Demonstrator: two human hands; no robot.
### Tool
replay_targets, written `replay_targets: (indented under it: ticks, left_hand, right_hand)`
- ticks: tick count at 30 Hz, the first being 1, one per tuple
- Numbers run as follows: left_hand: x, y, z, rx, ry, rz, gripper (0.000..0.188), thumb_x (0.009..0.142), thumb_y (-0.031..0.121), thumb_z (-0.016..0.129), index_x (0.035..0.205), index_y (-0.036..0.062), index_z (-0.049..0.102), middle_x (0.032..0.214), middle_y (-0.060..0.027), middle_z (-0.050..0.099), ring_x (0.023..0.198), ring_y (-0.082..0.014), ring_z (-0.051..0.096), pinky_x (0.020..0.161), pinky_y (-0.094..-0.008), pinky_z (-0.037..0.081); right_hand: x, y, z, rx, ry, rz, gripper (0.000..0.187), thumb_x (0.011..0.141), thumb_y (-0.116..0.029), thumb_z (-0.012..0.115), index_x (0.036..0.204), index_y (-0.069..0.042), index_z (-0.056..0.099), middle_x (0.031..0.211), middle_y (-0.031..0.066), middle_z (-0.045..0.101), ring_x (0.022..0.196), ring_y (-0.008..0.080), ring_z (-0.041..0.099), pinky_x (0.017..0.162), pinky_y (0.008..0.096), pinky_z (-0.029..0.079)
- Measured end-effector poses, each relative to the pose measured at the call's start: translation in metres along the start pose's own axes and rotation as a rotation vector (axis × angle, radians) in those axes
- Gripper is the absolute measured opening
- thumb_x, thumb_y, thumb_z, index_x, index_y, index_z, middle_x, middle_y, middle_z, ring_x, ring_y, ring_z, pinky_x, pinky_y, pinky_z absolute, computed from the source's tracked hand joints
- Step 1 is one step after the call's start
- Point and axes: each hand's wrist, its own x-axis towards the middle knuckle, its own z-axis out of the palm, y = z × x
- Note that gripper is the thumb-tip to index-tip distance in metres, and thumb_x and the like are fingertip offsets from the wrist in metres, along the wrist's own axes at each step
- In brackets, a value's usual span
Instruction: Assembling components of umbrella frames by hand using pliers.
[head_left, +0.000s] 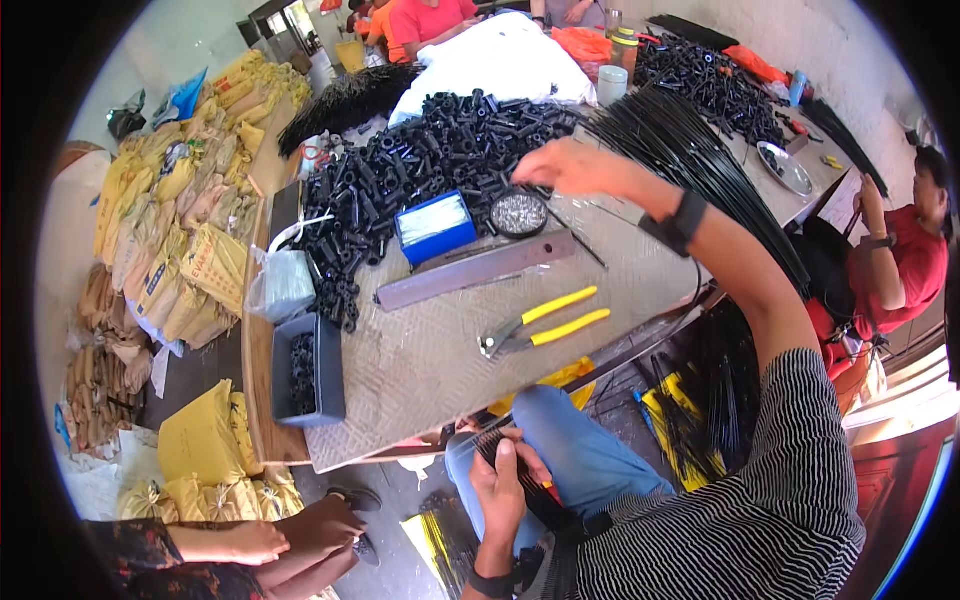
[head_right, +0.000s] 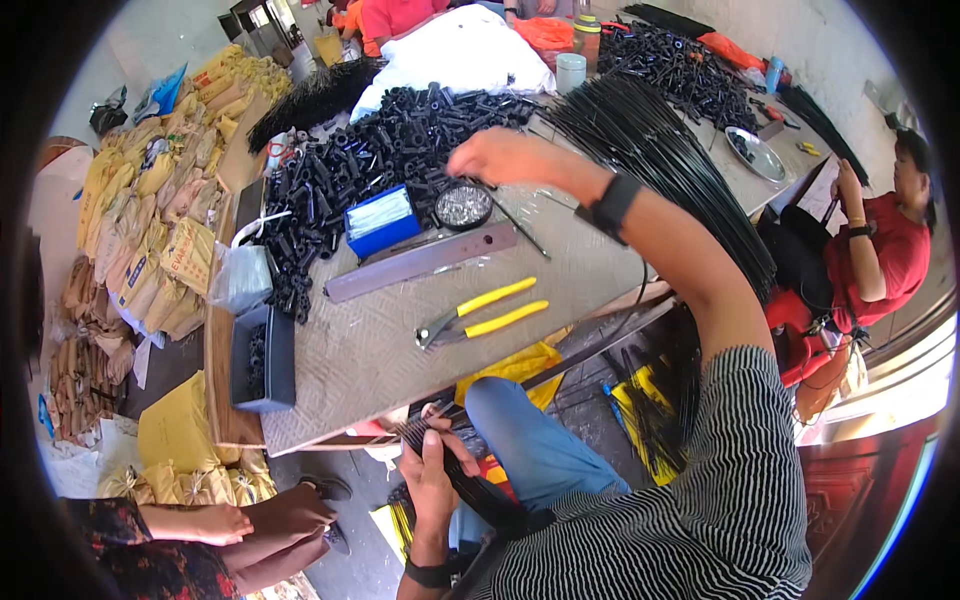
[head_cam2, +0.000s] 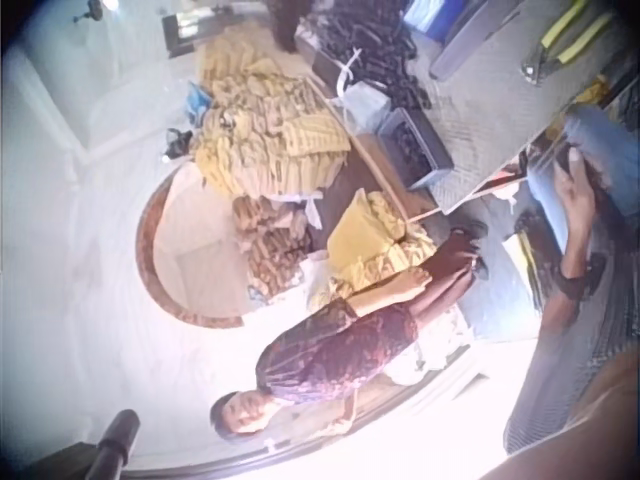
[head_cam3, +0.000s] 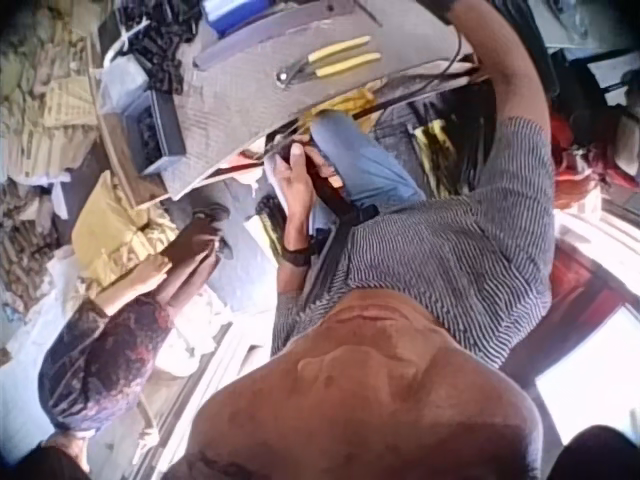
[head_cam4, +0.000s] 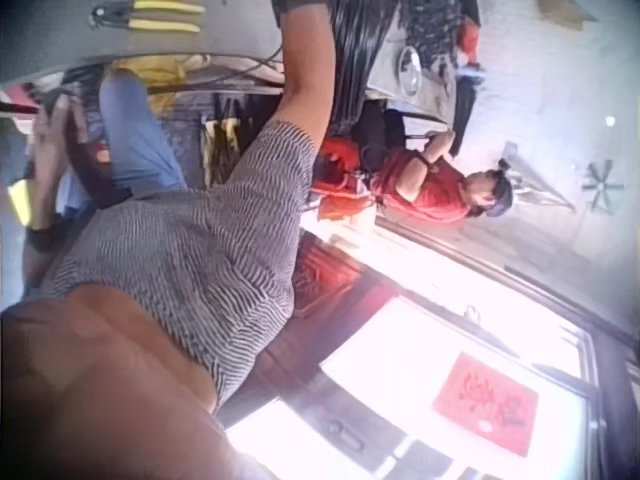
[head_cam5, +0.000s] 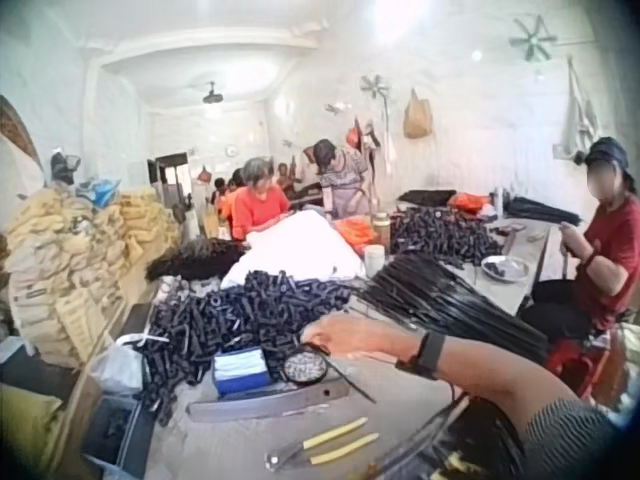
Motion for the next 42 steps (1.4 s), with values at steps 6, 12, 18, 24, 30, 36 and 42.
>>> replay_targets:
  ticks: [6,12,18,24,30,36,42]
  left_hand:
    - [0.008,-0.001,-0.003,0.041,0.05,-0.127,0.029,0.093,0.022,0.039,0.105,-0.0044,0.042,0.077,-0.0152,0.061,0.056,-0.019,0.059,0.052,-0.0268,0.048]
    - [0.018,0.002,-0.007,0.047,0.036,-0.152,0.028,0.092,0.022,0.043,0.103,-0.0045,0.046,0.088,-0.0176,0.062,0.076,-0.024,0.063,0.07,-0.033,0.051]
    - [0.016,0.001,-0.009,-0.05,0.052,-0.173,0.026,0.092,0.021,0.046,0.099,-0.0033,0.049,0.08,-0.0142,0.061,0.065,-0.0187,0.059,0.061,-0.0279,0.049]
    - [0.011,-0.003,-0.004,-0.086,0.105,-0.121,0.024,0.091,0.021,0.047,0.098,-0.0018,0.049,0.065,-0.0087,0.055,0.05,-0.0132,0.048,0.049,-0.0236,0.041]
    - [0.007,-0.007,0.002,-0.088,0.099,-0.114,0.021,0.091,0.023,0.048,0.094,0.0022,0.048,0.059,-0.0055,0.047,0.047,-0.0122,0.041,0.046,-0.0247,0.037]
    - [0.006,-0.004,0.004,-0.064,0.124,-0.127,0.021,0.091,0.022,0.048,0.094,0.0015,0.048,0.059,-0.005,0.046,0.047,-0.0125,0.042,0.044,-0.0249,0.036]
    - [0.015,-0.005,0.004,-0.074,0.106,-0.155,0.019,0.091,0.021,0.047,0.093,0.002,0.048,0.059,-0.0048,0.045,0.046,-0.0126,0.041,0.044,-0.0251,0.036]
  right_hand:
    - [0.025,0.132,0.001,-0.739,0.012,0.321,0.012,0.071,-0.005,0.054,0.081,-0.005,0.06,0.083,0.0124,0.062,0.086,0.029,0.061,0.076,0.0402,0.047]
    - [0.039,0.156,0.016,-0.749,-0.066,0.288,0.012,0.066,-0.005,0.058,0.077,-0.001,0.06,0.081,0.0143,0.061,0.086,0.0304,0.059,0.076,0.0418,0.046]
    - [-0.008,0.161,-0.014,-0.344,0.232,0.345,0.019,0.063,-0.007,0.057,0.079,0.002,0.051,0.084,0.0184,0.056,0.075,0.0343,0.056,0.065,0.041,0.044]
    - [-0.056,0.139,-0.02,-0.189,-0.125,0.739,0.023,0.075,-0.019,0.06,0.095,-0.009,0.063,0.085,0.0124,0.064,0.082,0.0272,0.06,0.071,0.0349,0.046]
    - [-0.035,0.142,0.012,-0.504,0.076,0.502,0.031,0.077,-0.012,0.05,0.106,-0.016,0.06,0.1,0.0102,0.061,0.096,0.0265,0.058,0.077,0.0386,0.048]
    - [-0.024,0.141,-0.003,-0.489,0.038,0.639,0.017,0.074,-0.011,0.051,0.085,-0.002,0.061,0.082,0.014,0.065,0.074,0.028,0.064,0.063,0.0375,0.051]
    - [-0.022,0.126,0.004,-0.12,-0.027,0.88,0.011,0.068,-0.011,0.058,0.072,-0.002,0.063,0.065,0.0082,0.064,0.059,0.0182,0.064,0.054,0.0298,0.05]
